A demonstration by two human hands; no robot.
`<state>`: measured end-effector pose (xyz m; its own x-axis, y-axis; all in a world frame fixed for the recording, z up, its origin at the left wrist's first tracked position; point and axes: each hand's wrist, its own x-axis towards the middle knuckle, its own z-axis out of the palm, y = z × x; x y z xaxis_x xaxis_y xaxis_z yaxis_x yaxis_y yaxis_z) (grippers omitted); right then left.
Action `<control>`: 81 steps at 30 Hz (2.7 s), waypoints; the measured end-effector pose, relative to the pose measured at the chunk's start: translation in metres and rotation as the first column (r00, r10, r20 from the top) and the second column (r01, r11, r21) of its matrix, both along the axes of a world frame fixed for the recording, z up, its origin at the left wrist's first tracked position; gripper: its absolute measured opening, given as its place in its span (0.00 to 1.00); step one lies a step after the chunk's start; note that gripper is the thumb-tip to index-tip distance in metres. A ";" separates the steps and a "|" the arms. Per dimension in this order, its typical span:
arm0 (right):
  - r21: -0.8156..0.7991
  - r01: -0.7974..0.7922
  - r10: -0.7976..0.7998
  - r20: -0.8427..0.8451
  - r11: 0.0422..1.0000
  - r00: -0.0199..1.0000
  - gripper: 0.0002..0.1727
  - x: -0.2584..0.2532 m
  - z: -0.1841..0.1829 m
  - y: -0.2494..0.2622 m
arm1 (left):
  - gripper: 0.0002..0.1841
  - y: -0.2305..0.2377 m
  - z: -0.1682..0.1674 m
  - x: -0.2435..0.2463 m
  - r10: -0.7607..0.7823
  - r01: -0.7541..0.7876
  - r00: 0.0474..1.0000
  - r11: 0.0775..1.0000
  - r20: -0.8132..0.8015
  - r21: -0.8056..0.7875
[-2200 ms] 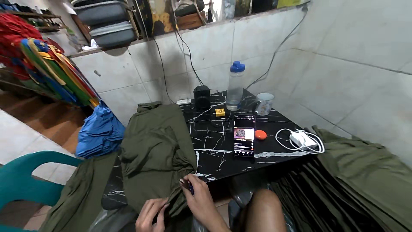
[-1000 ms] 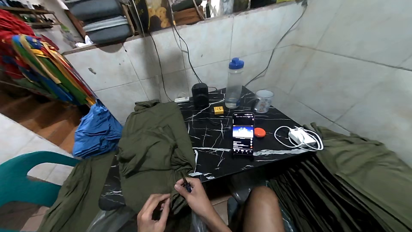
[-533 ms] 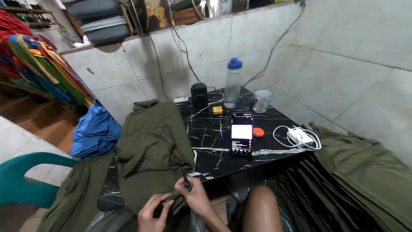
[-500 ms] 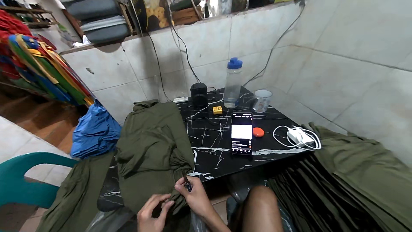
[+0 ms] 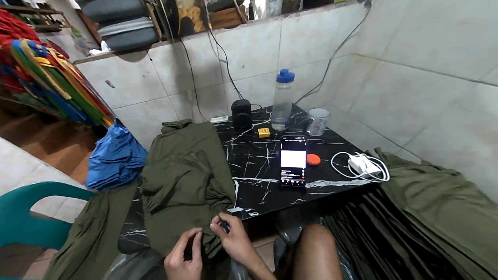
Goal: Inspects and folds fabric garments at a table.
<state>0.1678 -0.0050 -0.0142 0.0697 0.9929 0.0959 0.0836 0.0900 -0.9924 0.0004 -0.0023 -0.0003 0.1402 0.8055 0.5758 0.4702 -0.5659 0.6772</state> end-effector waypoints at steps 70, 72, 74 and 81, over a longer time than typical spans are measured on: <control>0.061 -0.054 0.052 0.040 0.997 0.998 0.17 0.001 0.003 0.000 | 0.10 0.006 -0.006 0.048 0.039 0.008 0.859 0.996 0.510 -0.090; 0.059 -0.043 0.040 0.040 0.997 0.998 0.17 0.001 0.003 0.000 | 0.11 0.005 -0.005 0.047 0.051 0.002 0.870 0.994 0.491 -0.108; 0.063 -0.014 0.012 0.031 0.998 0.999 0.16 0.000 0.003 0.000 | 0.14 0.004 -0.004 0.047 0.024 0.023 0.888 0.995 0.459 -0.096; 0.069 -0.021 0.019 0.031 0.997 0.999 0.15 0.001 0.005 -0.001 | 0.09 0.010 -0.005 0.044 0.021 0.007 0.890 0.998 0.456 -0.059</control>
<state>0.1686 -0.0057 -0.0088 0.0460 0.9850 0.1662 0.1111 0.1603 -0.9808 0.0444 0.0076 -0.0053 -0.1327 0.8392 0.5274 0.1054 -0.5171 0.8494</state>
